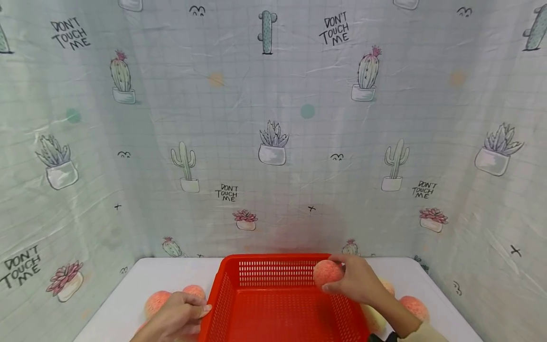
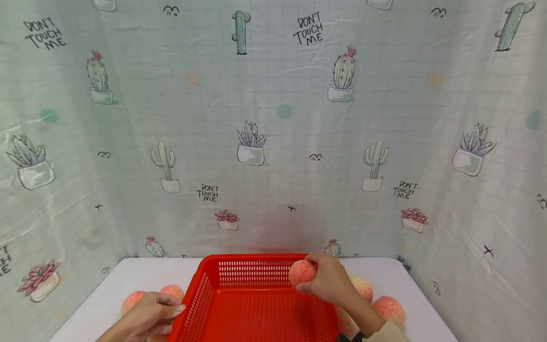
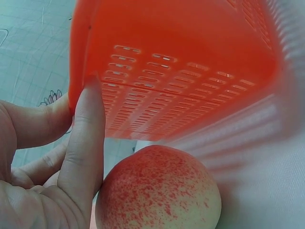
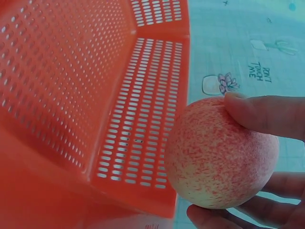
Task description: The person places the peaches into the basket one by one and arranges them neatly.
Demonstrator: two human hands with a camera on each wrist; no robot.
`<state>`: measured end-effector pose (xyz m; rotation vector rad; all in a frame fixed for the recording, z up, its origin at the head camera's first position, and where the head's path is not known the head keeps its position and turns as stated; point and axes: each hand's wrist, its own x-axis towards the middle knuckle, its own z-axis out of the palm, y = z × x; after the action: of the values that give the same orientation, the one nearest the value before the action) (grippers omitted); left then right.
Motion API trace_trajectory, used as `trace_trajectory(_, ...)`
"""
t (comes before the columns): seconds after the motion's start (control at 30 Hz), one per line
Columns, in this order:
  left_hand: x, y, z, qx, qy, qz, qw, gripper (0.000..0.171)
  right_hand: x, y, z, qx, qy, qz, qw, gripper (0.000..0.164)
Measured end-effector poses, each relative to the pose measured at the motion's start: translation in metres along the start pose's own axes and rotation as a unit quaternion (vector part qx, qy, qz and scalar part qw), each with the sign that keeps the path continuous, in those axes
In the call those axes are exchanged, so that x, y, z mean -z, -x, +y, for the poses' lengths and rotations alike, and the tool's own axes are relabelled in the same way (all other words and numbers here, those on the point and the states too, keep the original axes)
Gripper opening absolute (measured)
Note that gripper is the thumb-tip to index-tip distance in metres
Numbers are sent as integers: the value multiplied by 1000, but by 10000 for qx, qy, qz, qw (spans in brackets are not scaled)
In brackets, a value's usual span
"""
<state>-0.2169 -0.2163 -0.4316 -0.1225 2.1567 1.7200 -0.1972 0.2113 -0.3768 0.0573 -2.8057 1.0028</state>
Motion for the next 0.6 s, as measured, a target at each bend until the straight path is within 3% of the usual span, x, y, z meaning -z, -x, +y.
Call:
trace_trajectory(0.1,5,1,-3,-148,169,-393,9990,24,-2,-2,0,93,-19,-130,9999,62)
trace_trajectory(0.2,8,2,-3,-192,164,-542,9982,23,-3,-6,0,201,15,-272,9994,56)
trace_trajectory(0.43,11,4,-5,-53,-128,-386,9992,31,-3,-18,1,432,-227,-655,9967,64)
trace_trajectory(0.6,10,2,-3,-89,-230,-233,9994,31,-4,-27,3,459,-326,-775,9954,57)
